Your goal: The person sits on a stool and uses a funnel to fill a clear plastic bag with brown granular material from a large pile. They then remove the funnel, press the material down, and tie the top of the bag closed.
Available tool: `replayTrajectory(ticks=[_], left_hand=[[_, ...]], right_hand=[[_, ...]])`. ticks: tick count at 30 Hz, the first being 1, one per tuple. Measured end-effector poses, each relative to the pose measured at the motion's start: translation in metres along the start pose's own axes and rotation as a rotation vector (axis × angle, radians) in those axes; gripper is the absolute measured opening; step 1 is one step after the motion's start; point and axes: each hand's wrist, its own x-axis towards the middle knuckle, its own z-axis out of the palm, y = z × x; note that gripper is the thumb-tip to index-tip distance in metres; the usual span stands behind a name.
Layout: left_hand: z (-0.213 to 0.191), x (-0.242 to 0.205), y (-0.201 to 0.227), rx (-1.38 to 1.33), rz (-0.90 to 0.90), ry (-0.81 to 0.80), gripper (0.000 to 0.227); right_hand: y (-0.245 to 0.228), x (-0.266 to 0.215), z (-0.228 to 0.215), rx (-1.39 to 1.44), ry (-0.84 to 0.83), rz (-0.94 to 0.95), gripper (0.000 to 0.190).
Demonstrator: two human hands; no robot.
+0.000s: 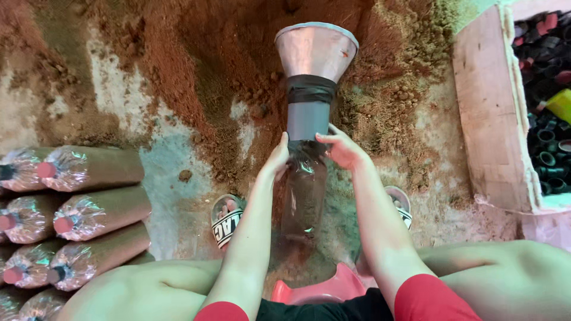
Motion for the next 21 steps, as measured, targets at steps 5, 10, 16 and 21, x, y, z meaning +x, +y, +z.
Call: replayTrajectory(ticks=[5, 10, 16, 21], left_hand=[[0.000, 0.010, -0.020, -0.139, 0.160, 0.025, 0.092], [-0.001, 0.008, -0.026, -0.165, 0.150, 0.050, 0.098], [0.004, -0.006, -0.028, -0.037, 0.361, 0.147, 0.077], [0.003, -0.013, 0.005, 0.000, 0.349, 0.232, 0.065]], right_hand=[[0.018, -0.005, -0.006, 0.042, 0.006, -0.029, 0.089], [0.022, -0.019, -0.009, 0.138, 0.003, 0.006, 0.049], [0.044, -0.002, -0.049, 0.229, 0.010, 0.012, 0.033], [0.017, -0.016, -0.047, 0.082, -0.066, -0.157, 0.041]])
